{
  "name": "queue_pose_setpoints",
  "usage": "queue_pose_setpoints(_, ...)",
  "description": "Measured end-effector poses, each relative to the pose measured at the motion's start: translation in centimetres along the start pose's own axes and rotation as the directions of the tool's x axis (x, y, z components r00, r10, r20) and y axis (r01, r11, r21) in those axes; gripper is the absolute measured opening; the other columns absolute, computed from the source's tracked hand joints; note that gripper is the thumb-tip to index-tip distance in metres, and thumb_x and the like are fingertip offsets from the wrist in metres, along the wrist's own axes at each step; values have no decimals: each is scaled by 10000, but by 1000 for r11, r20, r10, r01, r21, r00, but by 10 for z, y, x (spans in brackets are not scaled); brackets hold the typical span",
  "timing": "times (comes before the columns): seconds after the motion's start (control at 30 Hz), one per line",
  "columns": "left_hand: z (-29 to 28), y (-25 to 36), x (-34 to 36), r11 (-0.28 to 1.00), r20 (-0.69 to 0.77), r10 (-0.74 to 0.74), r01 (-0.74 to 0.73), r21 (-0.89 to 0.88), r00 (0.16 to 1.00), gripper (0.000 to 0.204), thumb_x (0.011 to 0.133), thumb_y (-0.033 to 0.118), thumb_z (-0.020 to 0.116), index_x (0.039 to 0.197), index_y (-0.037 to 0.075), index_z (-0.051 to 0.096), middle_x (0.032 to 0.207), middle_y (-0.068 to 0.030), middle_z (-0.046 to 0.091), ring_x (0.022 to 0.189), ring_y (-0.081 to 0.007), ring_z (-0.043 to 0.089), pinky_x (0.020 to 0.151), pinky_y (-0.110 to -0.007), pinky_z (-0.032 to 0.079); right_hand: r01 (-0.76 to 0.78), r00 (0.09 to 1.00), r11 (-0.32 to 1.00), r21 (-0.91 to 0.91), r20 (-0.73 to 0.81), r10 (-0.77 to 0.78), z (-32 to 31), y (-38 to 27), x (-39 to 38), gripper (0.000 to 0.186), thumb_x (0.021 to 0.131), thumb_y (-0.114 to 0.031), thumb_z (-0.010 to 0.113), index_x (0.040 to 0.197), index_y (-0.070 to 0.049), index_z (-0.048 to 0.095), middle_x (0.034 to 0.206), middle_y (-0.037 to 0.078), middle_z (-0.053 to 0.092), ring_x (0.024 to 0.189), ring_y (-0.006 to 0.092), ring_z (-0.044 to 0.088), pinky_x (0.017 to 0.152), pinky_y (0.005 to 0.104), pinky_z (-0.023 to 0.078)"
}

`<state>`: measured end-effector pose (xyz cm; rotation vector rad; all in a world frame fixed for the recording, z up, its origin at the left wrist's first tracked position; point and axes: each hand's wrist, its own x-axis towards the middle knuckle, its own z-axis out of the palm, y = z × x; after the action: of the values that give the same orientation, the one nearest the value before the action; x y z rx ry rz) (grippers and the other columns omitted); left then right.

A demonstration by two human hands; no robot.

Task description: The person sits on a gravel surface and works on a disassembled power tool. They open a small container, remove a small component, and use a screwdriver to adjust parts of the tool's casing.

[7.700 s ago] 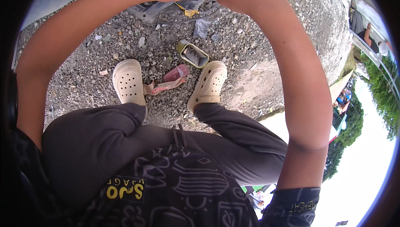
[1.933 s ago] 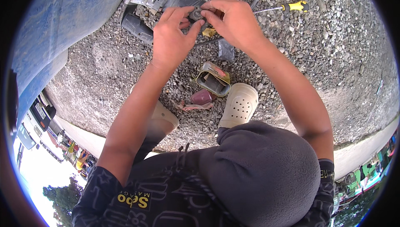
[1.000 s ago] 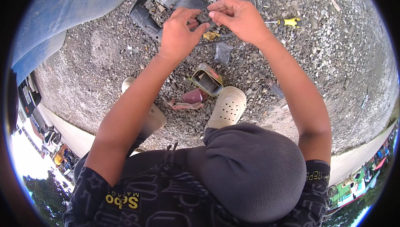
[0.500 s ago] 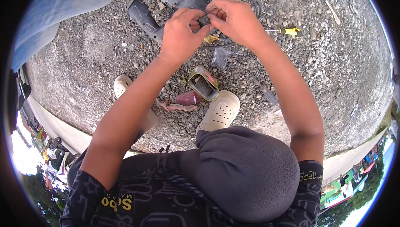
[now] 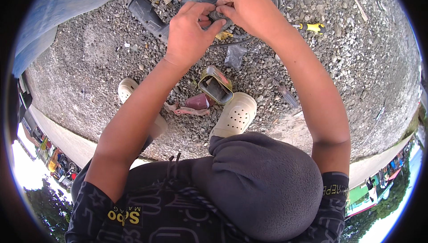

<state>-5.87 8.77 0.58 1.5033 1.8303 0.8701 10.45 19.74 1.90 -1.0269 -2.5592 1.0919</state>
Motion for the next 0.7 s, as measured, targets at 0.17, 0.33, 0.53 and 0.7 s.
queue_pose_setpoints(0.17,0,-1,0,1000,6,7,-7,11,1000,321,800,150,858,1065,27,724,1013,-124,673,797,-241,737,764,-369,624,-12,1000,996,89,-16,13,1,8,-6,166,907,-130,741,1037,-37,784,918,148,760,830,327,735,783,410,595)
queue_pose_setpoints(0.33,2,-1,-1,1000,-23,2,-2,-12,1000,321,803,147,861,1069,30,726,1012,-121,675,793,-237,740,759,-365,626,-75,997,980,183,8,75,3,8,-11,197,915,-119,742,1093,-38,762,917,146,761,823,292,746,777,389,602)
queue_pose_setpoints(0.53,3,-1,-1,1000,-20,-5,5,2,1000,322,792,133,862,1066,29,727,1011,-122,676,798,-242,739,756,-367,626,-60,998,991,120,8,60,2,0,-8,165,933,-121,730,1067,-30,758,900,134,765,827,270,757,780,378,607)
queue_pose_setpoints(0.7,3,-1,-1,1000,-29,3,-3,-2,1000,321,785,129,861,1060,28,727,1001,-123,676,795,-244,734,753,-370,624,-174,985,969,173,42,170,0,0,-7,190,930,-156,740,1067,-31,777,907,134,784,842,252,769,797,360,612)
